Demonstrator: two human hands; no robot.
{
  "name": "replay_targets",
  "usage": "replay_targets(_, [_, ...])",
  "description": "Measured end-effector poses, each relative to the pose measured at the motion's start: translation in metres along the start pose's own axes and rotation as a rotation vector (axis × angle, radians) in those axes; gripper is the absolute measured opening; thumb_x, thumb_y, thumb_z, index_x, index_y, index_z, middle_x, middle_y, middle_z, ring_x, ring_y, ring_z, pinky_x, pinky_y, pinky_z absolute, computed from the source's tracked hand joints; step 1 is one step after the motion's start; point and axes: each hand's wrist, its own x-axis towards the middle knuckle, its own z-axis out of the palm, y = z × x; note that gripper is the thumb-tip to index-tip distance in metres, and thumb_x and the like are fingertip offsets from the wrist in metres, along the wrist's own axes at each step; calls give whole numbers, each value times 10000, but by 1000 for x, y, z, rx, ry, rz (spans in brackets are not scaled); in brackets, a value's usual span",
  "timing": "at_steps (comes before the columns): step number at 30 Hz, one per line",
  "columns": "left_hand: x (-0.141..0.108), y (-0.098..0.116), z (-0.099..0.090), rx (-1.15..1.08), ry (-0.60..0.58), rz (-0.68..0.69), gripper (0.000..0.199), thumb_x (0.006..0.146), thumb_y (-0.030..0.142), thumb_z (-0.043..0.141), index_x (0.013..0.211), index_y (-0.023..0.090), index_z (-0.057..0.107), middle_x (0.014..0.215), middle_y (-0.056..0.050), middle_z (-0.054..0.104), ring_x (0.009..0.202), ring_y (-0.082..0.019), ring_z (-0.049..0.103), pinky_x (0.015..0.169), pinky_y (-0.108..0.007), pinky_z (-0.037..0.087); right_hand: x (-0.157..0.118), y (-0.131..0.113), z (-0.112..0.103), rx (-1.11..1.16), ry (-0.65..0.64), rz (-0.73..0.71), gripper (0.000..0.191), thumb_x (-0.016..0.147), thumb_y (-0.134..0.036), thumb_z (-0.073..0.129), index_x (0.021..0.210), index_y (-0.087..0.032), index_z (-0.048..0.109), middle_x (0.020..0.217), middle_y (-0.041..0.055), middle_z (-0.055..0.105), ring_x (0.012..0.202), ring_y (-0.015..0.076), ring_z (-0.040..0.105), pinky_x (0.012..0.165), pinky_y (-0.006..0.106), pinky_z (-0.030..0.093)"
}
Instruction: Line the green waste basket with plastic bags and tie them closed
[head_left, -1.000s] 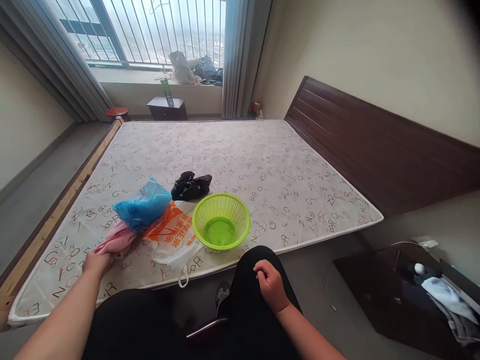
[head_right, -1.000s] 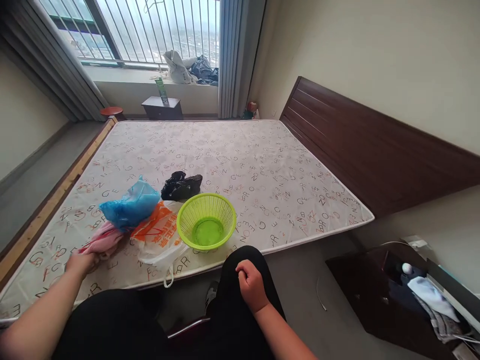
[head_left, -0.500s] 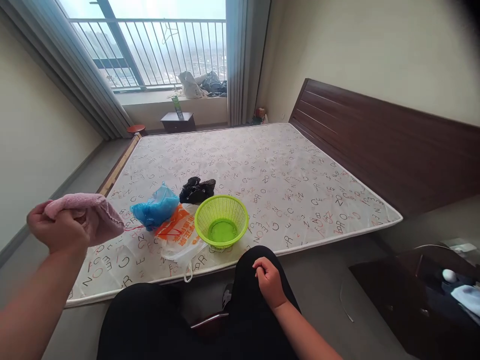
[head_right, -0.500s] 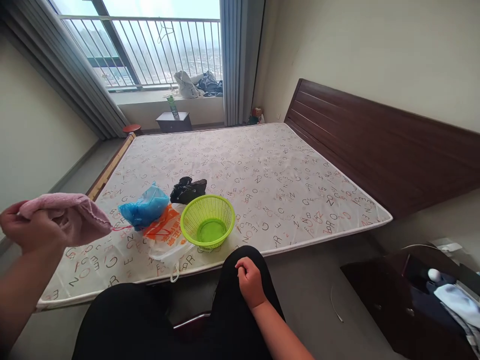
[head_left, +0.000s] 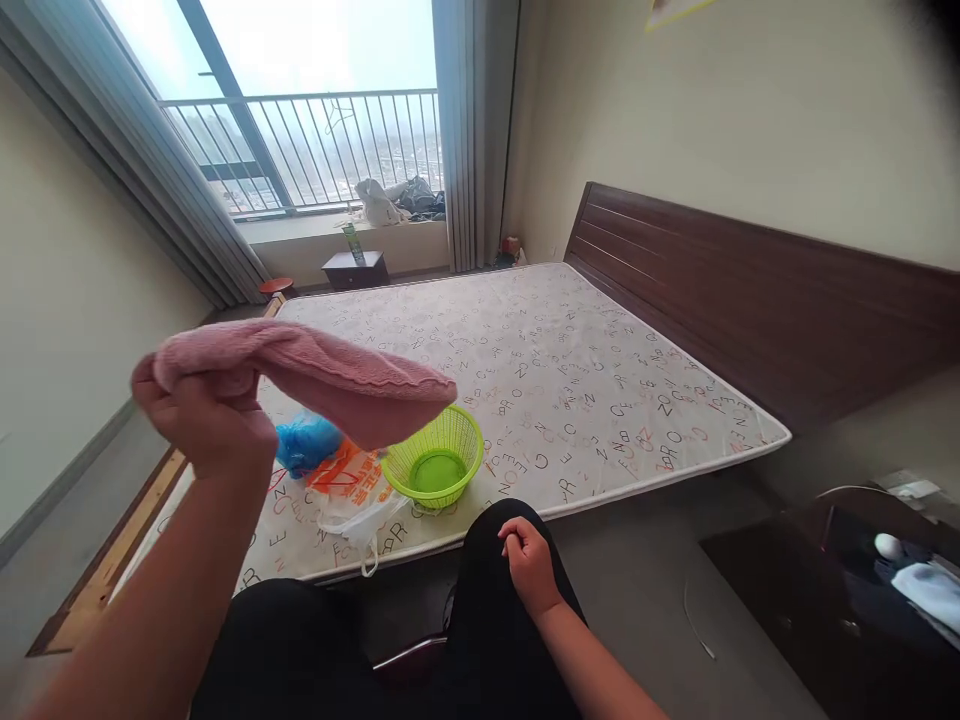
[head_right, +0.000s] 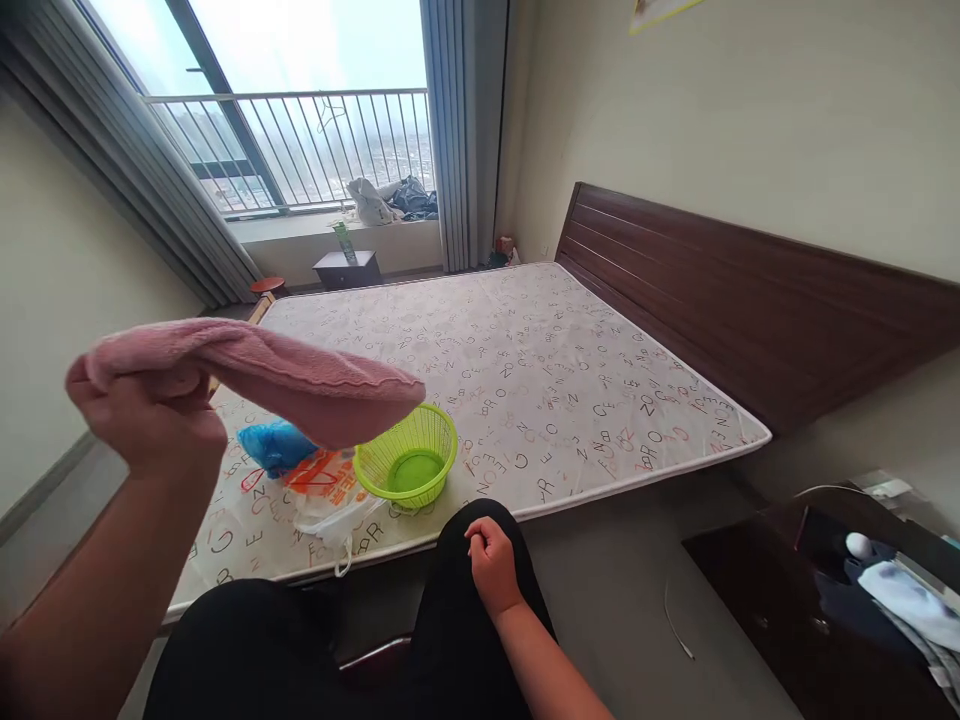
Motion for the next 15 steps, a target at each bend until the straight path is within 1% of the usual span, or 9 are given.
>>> replay_targets(1, [-18,-3,8,21,-24,21,418,811,241,683,1175,183,486,956,-4,632,831,-148,664,806,-414,636,1,1,0,4,13,15,193,841,-208,443,778,-219,626,647,-7,576,594,174,556,587,277,412])
replay_targets(2, [-37,-6,14,99,-148,41,429,795,229,710,1174,185,514,1064,-38,663,964,-183,679,913,-451,612,1,1,-1,12,26,29,192,839,-210,447,780,-218,629,639,-7,579,587,175,551,578,277,410])
replay_targets(4, [-75,-13,16,273,-637,15,425,807,272,728,1200,203,581,1259,-94,675,1233,-262,627,1113,-529,489,2,2,-3,28,44,39,192,841,-218,453,786,-217,637,625,-6,584,580,180,555,569,278,415])
replay_targets(6, [-109,-22,5,469,-1159,-121,458,783,328,763,1223,251,661,1395,-102,646,1373,-318,540,1188,-552,399,2,2,-4,32,43,22,197,851,-230,454,788,-217,640,619,-4,588,584,186,571,579,281,433])
replay_targets(8, [-137,-34,-14,611,-1476,-257,465,775,346,766,1233,299,705,1499,-79,589,1445,-350,467,1217,-566,339,2,1,-6,14,32,1,210,863,-240,444,790,-219,640,619,-2,590,584,188,582,588,284,449])
replay_targets(9, [-149,-41,-25,637,-1551,-297,423,803,347,734,1224,307,720,1502,-70,590,1443,-348,473,1223,-562,327,1,1,-6,1,29,-5,215,868,-243,439,790,-219,638,619,-1,589,582,188,584,590,284,455])
replay_targets(11, [-171,-56,-48,636,-1593,-353,372,865,357,655,1223,288,731,1441,-86,641,1387,-326,538,1213,-523,358,1,1,-6,-17,23,-15,218,875,-242,432,794,-219,633,623,1,589,580,186,587,591,285,467])
replay_targets(13, [-193,-69,-64,632,-1509,-426,402,888,395,624,1259,268,713,1406,-102,661,1335,-313,582,1190,-490,399,2,2,-5,-32,19,-37,210,882,-235,435,805,-218,629,653,9,602,603,188,599,615,292,492])
replay_targets(15, [-213,-77,-72,636,-1350,-522,477,889,450,626,1319,248,669,1417,-124,643,1331,-318,583,1169,-492,423,4,6,-2,-56,36,-76,200,897,-236,442,859,-211,636,769,43,651,695,201,637,688,317,535])
